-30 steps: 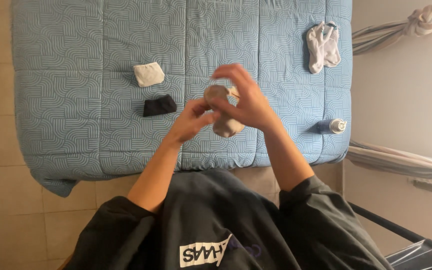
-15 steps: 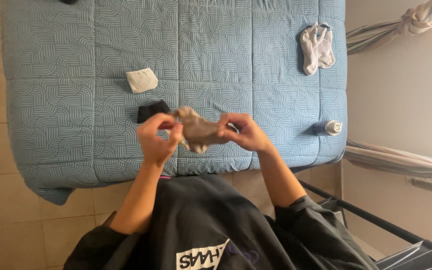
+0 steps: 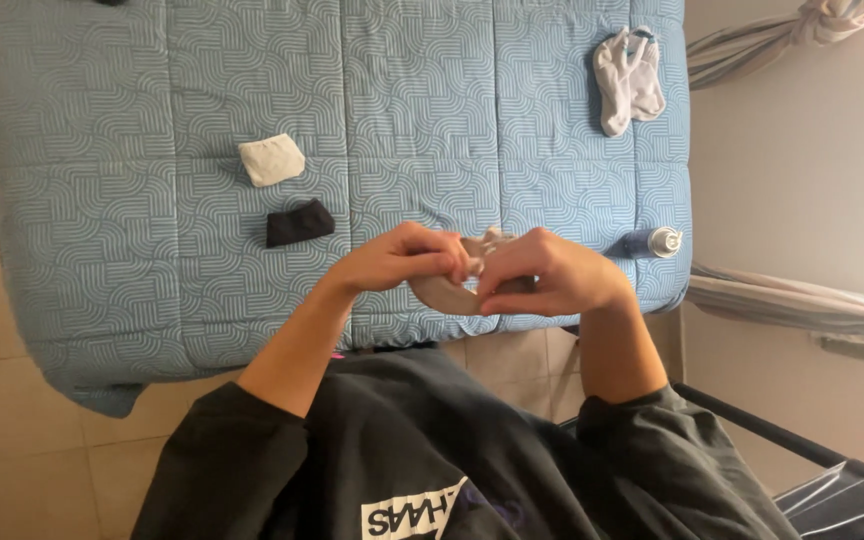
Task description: The person folds several pieces of underwear and socks on a bed. They pick up each item, unfold it, fold it neatly, and place it on the bed. The items include black, beige, and white underwear and black socks.
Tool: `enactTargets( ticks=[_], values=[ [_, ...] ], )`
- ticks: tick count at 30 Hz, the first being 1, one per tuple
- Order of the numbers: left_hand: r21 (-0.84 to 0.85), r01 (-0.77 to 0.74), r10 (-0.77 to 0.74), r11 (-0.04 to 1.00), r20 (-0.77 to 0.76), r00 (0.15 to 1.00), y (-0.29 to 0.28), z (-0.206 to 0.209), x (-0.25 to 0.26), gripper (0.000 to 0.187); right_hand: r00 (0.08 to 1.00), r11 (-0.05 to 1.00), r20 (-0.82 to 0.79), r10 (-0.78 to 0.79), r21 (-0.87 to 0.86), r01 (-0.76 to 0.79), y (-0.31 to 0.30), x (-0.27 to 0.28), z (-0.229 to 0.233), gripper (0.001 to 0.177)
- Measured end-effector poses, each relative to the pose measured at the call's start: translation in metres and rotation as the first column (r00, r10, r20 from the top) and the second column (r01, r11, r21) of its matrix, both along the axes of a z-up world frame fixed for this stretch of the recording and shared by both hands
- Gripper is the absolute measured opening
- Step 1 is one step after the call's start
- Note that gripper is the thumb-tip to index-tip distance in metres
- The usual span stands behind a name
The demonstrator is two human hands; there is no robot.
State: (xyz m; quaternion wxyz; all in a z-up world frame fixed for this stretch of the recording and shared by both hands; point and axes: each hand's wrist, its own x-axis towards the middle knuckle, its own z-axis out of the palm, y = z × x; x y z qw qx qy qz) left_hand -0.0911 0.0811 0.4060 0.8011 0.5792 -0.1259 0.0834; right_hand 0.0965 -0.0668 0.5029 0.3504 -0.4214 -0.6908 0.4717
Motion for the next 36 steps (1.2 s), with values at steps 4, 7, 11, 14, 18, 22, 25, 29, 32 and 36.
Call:
enactTargets(
  ticks=[4,7,11,14,18,22,25,29,32,36],
  values=[
    [0.152,-0.035,0.042,0.988,-0.043,0.998,0.020,0.012,-0.018,0.012,1.000,0.995,-0.003,-0.001,-0.101,0.001,-0.020,0.022,0.000,0.006],
    [0.444,-0.142,0.181,0.885,-0.048,0.982,0.034,0.042,-0.036,0.018,1.000,0.998,0.018,0.022,-0.056,-0.021,-0.030,0.020,-0.002,0.011],
    [0.514,0.202,-0.056,0.834,-0.285,0.957,0.029,0.040,-0.036,0.033,1.000,0.999,0.023,-0.001,0.035,0.000,-0.028,-0.005,-0.008,0.009],
    [0.142,0.353,-0.302,0.925,-0.291,0.908,0.007,0.020,-0.019,0.046,0.999,0.996,-0.014,-0.041,0.075,0.042,-0.022,-0.016,-0.014,0.010],
    [-0.110,0.249,-0.265,0.962,-0.161,0.951,-0.010,-0.004,-0.011,0.045,0.998,0.996,-0.062,-0.018,0.090,0.023,-0.024,-0.011,-0.017,0.007],
    [-0.125,0.202,-0.201,0.971,0.015,0.979,0.006,0.017,-0.031,0.020,0.998,0.996,-0.052,0.026,0.088,-0.021,-0.034,-0.017,0.001,0.008],
    [-0.078,0.250,-0.238,0.965,0.142,0.961,0.022,0.028,-0.048,0.023,0.990,0.983,-0.070,0.121,0.144,-0.110,-0.039,-0.016,0.007,0.012],
    [0.143,0.296,-0.323,0.944,0.234,0.917,0.039,0.058,-0.076,0.024,0.953,0.972,-0.226,0.203,0.160,-0.169,-0.057,0.008,-0.013,0.031],
    [0.245,0.199,-0.254,0.949,0.218,0.942,0.046,0.074,-0.097,0.030,0.958,0.979,-0.251,0.139,0.183,-0.094,-0.071,0.033,-0.029,0.038],
    [0.291,0.100,-0.153,0.951,0.166,0.974,0.057,0.102,-0.128,0.036,0.969,0.957,-0.232,-0.082,0.253,0.142,-0.086,0.064,-0.041,0.035]
  ],
)
